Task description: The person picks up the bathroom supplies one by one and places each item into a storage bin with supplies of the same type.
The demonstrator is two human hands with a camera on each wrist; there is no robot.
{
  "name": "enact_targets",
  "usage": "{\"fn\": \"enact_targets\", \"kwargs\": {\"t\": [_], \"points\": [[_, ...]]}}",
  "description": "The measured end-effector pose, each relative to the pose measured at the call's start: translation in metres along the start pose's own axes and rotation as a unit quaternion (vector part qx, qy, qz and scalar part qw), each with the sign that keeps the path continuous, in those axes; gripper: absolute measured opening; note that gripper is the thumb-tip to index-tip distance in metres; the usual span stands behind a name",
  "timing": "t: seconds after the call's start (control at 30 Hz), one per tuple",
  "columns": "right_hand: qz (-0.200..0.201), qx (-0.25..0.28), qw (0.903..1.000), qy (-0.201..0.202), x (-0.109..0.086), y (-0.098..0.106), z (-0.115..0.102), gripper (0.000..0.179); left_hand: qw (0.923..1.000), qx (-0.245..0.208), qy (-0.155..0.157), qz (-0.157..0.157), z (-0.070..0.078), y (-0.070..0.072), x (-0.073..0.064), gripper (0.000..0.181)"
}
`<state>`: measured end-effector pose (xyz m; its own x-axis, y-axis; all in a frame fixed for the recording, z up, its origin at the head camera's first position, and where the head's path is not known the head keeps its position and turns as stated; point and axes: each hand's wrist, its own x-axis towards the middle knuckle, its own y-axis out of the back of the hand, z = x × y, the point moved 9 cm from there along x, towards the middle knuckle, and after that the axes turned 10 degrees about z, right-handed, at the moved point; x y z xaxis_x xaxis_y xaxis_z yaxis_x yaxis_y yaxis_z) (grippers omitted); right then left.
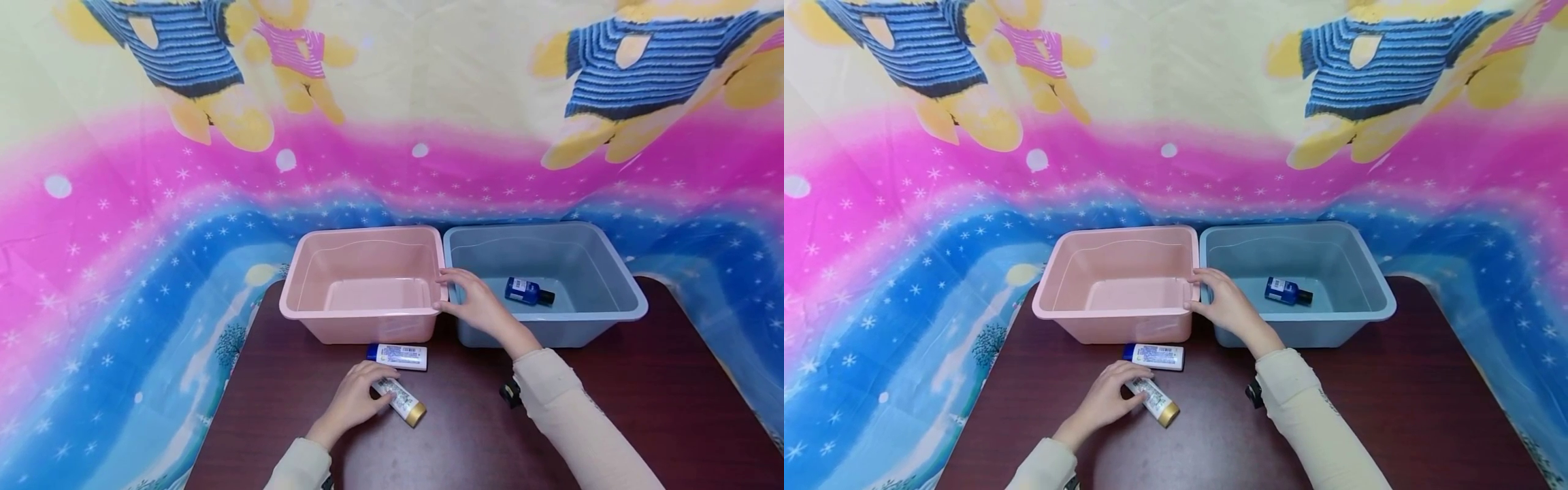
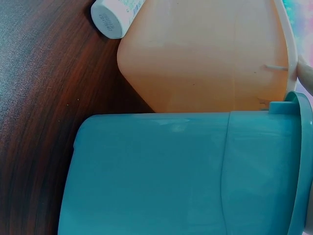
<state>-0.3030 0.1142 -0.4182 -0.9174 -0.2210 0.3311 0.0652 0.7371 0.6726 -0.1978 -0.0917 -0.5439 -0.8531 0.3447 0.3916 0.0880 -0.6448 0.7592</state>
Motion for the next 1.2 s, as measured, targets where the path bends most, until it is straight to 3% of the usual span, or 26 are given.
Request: {"fn": "enact_targets", "kwargs": {"t": [0.17,0.43,0.73,1.2], "points": [[0.001,-0.003,1.0000,-0.001,0.000,0.000,0.001,0.050,0.9995,0.012,-0.015,-0.024,0.004,-0.004,0.001,0.039],[0.002,-0.003,1.0000,0.000,0.000,0.000,0.000,0.051,0.9991,0.018,-0.016,-0.034,0.002,-0.007,0.001,0.041],[0.003,-0.003,1.0000,0.003,0.000,-0.001,0.001,0.052,0.9974,0.016,-0.044,-0.055,0.002,-0.016,-0.001,0.044],[-0.002,-0.004,1.0000,-0.003,0.000,0.000,0.001,0.052,0.9960,0.023,-0.043,-0.075,-0.004,-0.023,-0.004,0.048]]}}
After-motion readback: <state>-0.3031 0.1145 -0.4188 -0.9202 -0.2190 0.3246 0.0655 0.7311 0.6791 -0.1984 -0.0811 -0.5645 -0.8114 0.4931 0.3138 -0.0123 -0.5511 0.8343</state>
